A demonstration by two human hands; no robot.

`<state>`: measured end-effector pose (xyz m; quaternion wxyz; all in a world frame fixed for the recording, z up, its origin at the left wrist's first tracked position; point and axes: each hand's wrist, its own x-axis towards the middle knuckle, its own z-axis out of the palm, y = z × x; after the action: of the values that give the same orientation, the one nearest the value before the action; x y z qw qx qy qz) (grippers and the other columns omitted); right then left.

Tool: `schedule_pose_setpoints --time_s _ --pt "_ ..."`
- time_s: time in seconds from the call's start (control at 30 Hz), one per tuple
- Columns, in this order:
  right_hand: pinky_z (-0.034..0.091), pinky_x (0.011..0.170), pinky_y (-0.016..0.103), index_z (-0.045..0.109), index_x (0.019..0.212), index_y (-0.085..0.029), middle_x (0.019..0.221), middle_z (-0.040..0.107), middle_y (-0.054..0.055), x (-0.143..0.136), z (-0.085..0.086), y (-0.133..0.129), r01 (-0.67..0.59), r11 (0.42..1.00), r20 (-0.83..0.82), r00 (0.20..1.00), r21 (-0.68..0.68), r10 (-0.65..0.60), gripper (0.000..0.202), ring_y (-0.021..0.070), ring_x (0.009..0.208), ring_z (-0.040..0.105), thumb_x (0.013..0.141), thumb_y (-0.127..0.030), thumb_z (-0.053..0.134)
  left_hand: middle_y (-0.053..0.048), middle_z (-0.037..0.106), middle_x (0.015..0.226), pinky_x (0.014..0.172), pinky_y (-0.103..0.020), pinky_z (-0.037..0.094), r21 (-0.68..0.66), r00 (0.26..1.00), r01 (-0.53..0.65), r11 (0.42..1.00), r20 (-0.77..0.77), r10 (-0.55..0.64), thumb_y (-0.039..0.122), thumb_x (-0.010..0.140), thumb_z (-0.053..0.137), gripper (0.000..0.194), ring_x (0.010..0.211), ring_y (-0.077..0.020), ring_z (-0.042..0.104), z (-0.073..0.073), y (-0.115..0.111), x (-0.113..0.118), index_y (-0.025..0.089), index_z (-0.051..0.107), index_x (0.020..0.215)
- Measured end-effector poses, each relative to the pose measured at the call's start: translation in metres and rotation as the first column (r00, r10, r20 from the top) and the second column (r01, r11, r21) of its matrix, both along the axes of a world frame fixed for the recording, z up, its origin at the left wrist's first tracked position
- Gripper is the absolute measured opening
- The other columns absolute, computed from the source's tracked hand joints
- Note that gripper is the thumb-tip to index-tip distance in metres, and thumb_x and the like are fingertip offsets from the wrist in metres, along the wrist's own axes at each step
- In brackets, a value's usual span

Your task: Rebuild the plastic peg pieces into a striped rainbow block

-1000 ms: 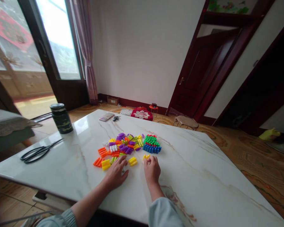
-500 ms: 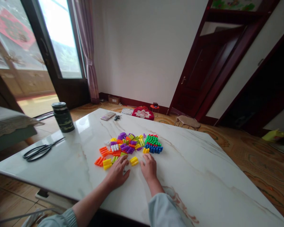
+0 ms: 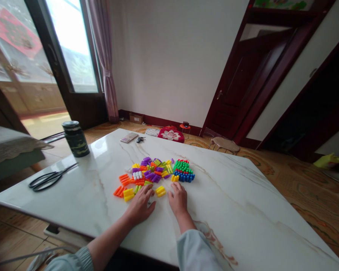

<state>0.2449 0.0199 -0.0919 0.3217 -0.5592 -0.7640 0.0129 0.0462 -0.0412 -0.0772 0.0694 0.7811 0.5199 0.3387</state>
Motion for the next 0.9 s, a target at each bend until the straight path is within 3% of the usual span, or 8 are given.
schedule_pose_setpoints --time_s 0.3,0.5,0.6,0.77,0.83,0.9 --pt "0.043 0.099 0.033 0.066 0.114 -0.015 0.122 0.063 0.01 -0.001 0.001 0.0 0.02 0.999 0.03 0.999 -0.037 -0.019 0.035 0.0223 0.11 0.057 0.083 -0.018 0.051 -0.014 0.052 0.129 0.099 -0.05 0.045 0.02 1.0 0.008 1.0 0.022 -0.008 0.019 0.076 0.056 0.024 0.118 -0.0307 0.051 -0.001 0.001 0.0 0.021 0.054 0.1" --pt "0.041 0.1 0.037 0.059 0.126 -0.016 0.132 0.057 0.011 -0.008 0.002 -0.02 0.058 0.998 0.252 0.966 -0.022 -0.051 0.039 0.0247 0.116 0.052 0.089 -0.02 0.048 -0.014 0.052 0.13 0.1 -0.05 0.044 0.017 1.0 -0.003 1.0 -0.005 0.003 0.02 0.077 0.056 0.024 0.12 -0.0307 0.051 -0.002 0.001 -0.001 0.021 0.055 0.101" --pt "0.036 0.106 0.037 0.053 0.131 -0.013 0.139 0.051 0.012 -0.008 -0.003 -0.032 -0.001 1.0 0.32 0.948 0.015 -0.004 0.042 0.0247 0.127 0.044 0.091 -0.02 0.045 -0.015 0.052 0.13 0.101 -0.051 0.043 0.025 0.999 -0.006 1.0 -0.044 0.007 0.021 0.079 0.055 0.025 0.121 -0.0311 0.051 -0.003 -0.001 -0.001 0.02 0.056 0.104" --pt "0.034 0.109 0.036 0.046 0.138 -0.011 0.142 0.047 0.013 -0.007 -0.002 -0.038 -0.065 0.995 0.269 0.962 0.079 0.042 0.046 0.0223 0.132 0.04 0.092 -0.018 0.039 -0.015 0.044 0.142 0.105 -0.055 0.038 0.061 0.995 0.003 0.998 -0.105 0.004 0.021 0.083 0.054 0.042 0.129 -0.0313 0.045 -0.003 -0.001 0.0 0.021 0.051 0.125" --pt "0.035 0.109 0.036 0.037 0.144 -0.013 0.146 0.042 0.012 -0.008 0.003 -0.038 -0.136 0.987 0.256 0.96 0.089 0.109 0.052 0.0218 0.135 0.037 0.092 -0.018 0.04 -0.013 0.041 0.147 0.107 -0.056 0.036 0.047 0.991 0.034 0.998 -0.131 -0.027 0.022 0.083 0.055 0.053 0.132 -0.0314 0.041 -0.001 0.001 0.001 0.022 0.043 0.135" --pt "0.035 0.11 0.036 0.032 0.147 -0.016 0.148 0.042 0.01 -0.009 0.008 -0.039 -0.251 0.965 0.269 0.937 0.078 0.222 0.057 0.0208 0.136 0.034 0.091 -0.016 0.041 -0.014 0.047 0.142 0.108 -0.055 0.035 0.027 0.99 0.059 0.998 -0.131 -0.055 0.023 0.083 0.056 0.058 0.132 -0.0307 0.042 0.001 0.004 0.001 0.021 0.039 0.139"
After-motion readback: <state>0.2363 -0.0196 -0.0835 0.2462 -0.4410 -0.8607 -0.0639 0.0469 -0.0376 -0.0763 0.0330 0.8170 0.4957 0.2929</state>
